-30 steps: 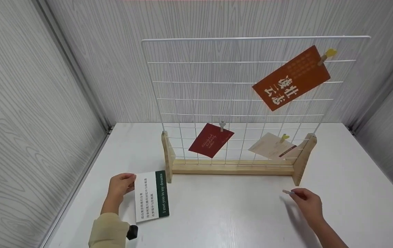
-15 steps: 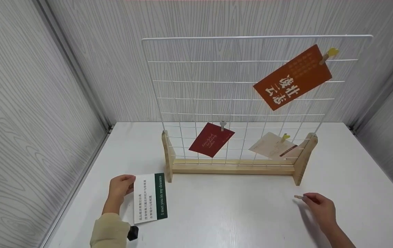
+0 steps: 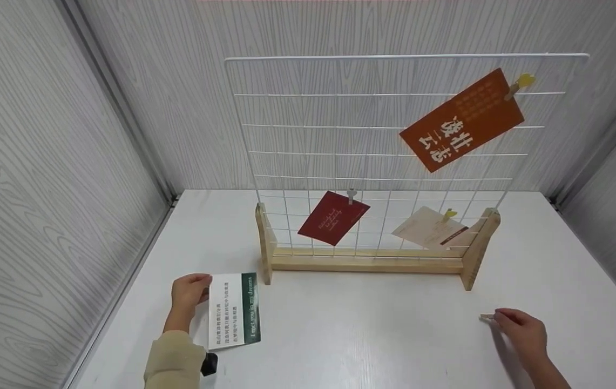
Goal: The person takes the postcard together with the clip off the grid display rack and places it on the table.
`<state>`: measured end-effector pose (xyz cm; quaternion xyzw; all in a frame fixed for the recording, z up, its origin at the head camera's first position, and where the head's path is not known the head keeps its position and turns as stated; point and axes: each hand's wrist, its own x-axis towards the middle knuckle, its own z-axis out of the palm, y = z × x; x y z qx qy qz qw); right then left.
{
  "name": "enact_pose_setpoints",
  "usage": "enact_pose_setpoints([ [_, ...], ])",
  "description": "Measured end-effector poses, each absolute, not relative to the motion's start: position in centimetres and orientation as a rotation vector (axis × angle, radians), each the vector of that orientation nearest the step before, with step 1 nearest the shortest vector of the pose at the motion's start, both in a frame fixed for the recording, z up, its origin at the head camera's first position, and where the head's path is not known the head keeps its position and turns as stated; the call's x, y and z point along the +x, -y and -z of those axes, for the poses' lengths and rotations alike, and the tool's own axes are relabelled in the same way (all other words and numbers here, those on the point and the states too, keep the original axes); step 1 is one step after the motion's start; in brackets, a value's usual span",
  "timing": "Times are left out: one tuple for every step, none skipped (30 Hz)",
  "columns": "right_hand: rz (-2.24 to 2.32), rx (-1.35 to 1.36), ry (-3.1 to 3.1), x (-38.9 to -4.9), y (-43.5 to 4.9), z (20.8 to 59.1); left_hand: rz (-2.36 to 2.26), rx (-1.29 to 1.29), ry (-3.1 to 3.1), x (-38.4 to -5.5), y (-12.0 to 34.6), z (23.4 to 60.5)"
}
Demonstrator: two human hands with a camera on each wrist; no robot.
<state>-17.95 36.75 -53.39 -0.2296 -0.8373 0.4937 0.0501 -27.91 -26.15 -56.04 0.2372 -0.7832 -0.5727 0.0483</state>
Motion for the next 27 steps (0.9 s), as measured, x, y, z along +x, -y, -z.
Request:
enact_pose_setpoints([
  [-1.502, -0.71, 2.556, -17.9, -37.0, 53.4, 1.724, 0.716, 2.4, -28.3, 26.4, 56.7],
  [-1.494, -0.728, 2.564, -17.9, -37.2, 53.5, 1.707, 0.713, 2.41, -28.6, 26.6, 57.2],
  [-1.495, -0.742, 2.563, -17.8, -37.4, 53.5, 1.695, 0.711, 2.419, -28.9, 26.8, 57.8],
  [-1.495, -0.752, 2.56, -17.8, -37.6, 53.5, 1.685, 0.71, 2.429, -29.2, 27.1, 58.3],
  [-1.494, -0.762, 2.56, -17.8, -37.8, 53.6, 1.682, 0.705, 2.438, -29.4, 27.2, 58.6],
  [-1.482, -0.768, 2.56, -17.8, -38.0, 53.6, 1.673, 0.71, 2.442, -29.5, 27.4, 58.9],
  [-1.476, -0.771, 2.56, -17.8, -38.2, 53.7, 1.663, 0.712, 2.449, -29.6, 27.4, 59.0],
  [-1.467, -0.774, 2.559, -17.8, -38.4, 53.7, 1.653, 0.71, 2.458, -29.7, 27.5, 59.1],
  [-1.466, -0.772, 2.559, -17.7, -38.6, 53.8, 1.646, 0.703, 2.466, -29.7, 27.5, 59.2],
  [-1.459, -0.781, 2.565, -17.7, -38.9, 53.8, 1.643, 0.693, 2.473, -29.8, 27.6, 59.2],
  [-1.456, -0.794, 2.57, -17.7, -39.1, 53.8, 1.639, 0.689, 2.478, -29.8, 27.6, 59.1],
  [-1.452, -0.804, 2.576, -17.6, -39.3, 53.8, 1.637, 0.688, 2.48, -29.8, 27.5, 59.1],
  [-1.456, -0.817, 2.585, -17.6, -39.5, 53.8, 1.633, 0.687, 2.485, -29.8, 27.5, 59.0],
  [-1.453, -0.838, 2.594, -17.6, -39.7, 53.8, 1.629, 0.686, 2.49, -29.8, 27.4, 58.9],
  [-1.45, -0.853, 2.602, -17.7, -39.9, 53.8, 1.629, 0.688, 2.488, -29.9, 27.4, 58.9],
  [-1.441, -0.875, 2.61, -17.7, -40.0, 53.8, 1.627, 0.687, 2.488, -29.9, 27.3, 58.8],
  [-1.441, -0.885, 2.613, -17.7, -40.2, 53.8, 1.62, 0.691, 2.489, -29.9, 27.2, 58.8],
  [-1.438, -0.898, 2.614, -17.7, -40.3, 53.8, 1.614, 0.688, 2.487, -29.9, 27.2, 58.7],
  [-1.439, -0.913, 2.611, -17.8, -40.4, 53.9, 1.602, 0.689, 2.487, -30.0, 27.1, 58.8],
  [-1.436, -0.927, 2.608, -17.8, -40.6, 53.9, 1.596, 0.689, 2.483, -30.0, 27.0, 58.7],
  [-1.437, -0.942, 2.605, -17.9, -40.8, 54.0, 1.591, 0.688, 2.479, -30.0, 26.9, 58.7],
  [-1.44, -0.961, 2.602, -17.9, -41.0, 54.1, 1.582, 0.684, 2.479, -30.1, 26.8, 58.6],
  [-1.448, -0.976, 2.595, -18.0, -41.1, 54.2, 1.57, 0.692, 2.477, -30.1, 26.8, 58.6],
  [-1.45, -0.995, 2.591, -18.0, -41.3, 54.3, 1.557, 0.694, 2.475, -30.1, 26.7, 58.5],
  [-1.453, -1.008, 2.587, -18.1, -41.5, 54.3, 1.539, 0.699, 2.48, -30.1, 26.6, 58.5],
  [-1.445, -1.025, 2.587, -18.1, -41.6, 54.4, 1.522, 0.702, 2.485, -30.1, 26.5, 58.4],
  [-1.438, -1.043, 2.587, -18.2, -41.8, 54.5, 1.507, 0.695, 2.495, -30.0, 26.5, 58.3],
])
